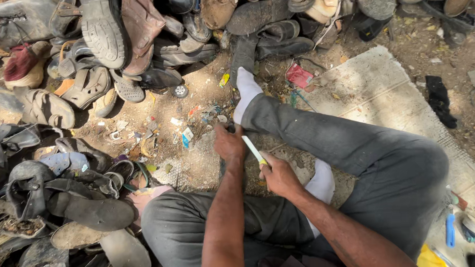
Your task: The person uses a small tool to scrape and trim the edges and sole of a black shoe while sitting on the ground surrounded by a large pile of old footwear.
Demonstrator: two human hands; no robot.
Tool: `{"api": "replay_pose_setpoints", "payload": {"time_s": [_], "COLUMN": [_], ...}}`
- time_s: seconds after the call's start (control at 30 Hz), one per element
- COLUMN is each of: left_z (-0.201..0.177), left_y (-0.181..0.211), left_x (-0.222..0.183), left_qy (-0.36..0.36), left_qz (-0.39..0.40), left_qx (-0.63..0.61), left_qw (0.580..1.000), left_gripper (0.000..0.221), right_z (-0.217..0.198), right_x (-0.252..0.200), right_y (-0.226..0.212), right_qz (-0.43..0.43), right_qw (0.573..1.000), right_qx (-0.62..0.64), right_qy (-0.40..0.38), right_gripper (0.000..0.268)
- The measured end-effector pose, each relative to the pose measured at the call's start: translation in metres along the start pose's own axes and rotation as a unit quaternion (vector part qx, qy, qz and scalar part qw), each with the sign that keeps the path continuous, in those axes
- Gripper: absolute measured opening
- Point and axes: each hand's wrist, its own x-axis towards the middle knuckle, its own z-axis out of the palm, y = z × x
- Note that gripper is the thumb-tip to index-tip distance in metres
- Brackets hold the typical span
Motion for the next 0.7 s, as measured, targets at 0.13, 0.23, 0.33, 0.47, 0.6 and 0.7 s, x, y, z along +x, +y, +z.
{"api": "replay_pose_setpoints", "payload": {"time_s": [0.13,0.23,0.33,0.47,0.6,0.7], "left_z": [-0.006,-0.002,-0.003,-0.003,-0.007,-0.012], "left_y": [-0.009,-0.019,-0.022,-0.024,-0.021,-0.017], "left_x": [0.014,0.015,0.021,0.022,0.023,0.022], "left_qy": [0.087,0.075,0.090,0.094,0.101,0.054], "left_qz": [0.033,0.023,0.040,0.034,0.040,-0.016], "left_qx": [-0.024,-0.017,-0.077,-0.083,-0.106,-0.087], "left_qw": [0.995,0.997,0.992,0.992,0.988,0.995], "left_gripper": [0.039,0.044,0.045,0.045,0.048,0.046], "right_z": [0.005,0.006,0.006,0.004,0.004,0.015], "right_x": [0.007,0.015,0.037,0.054,0.084,0.098], "right_y": [0.014,0.025,0.014,0.005,-0.005,-0.026], "right_qz": [0.007,-0.102,-0.091,-0.094,-0.136,-0.036], "right_qw": [1.000,0.992,0.969,0.958,0.934,0.944], "right_qx": [-0.012,-0.073,-0.223,-0.270,-0.330,-0.322], "right_qy": [-0.011,0.033,0.051,0.016,-0.012,-0.069], "right_gripper": [0.049,0.046,0.046,0.047,0.042,0.053]}}
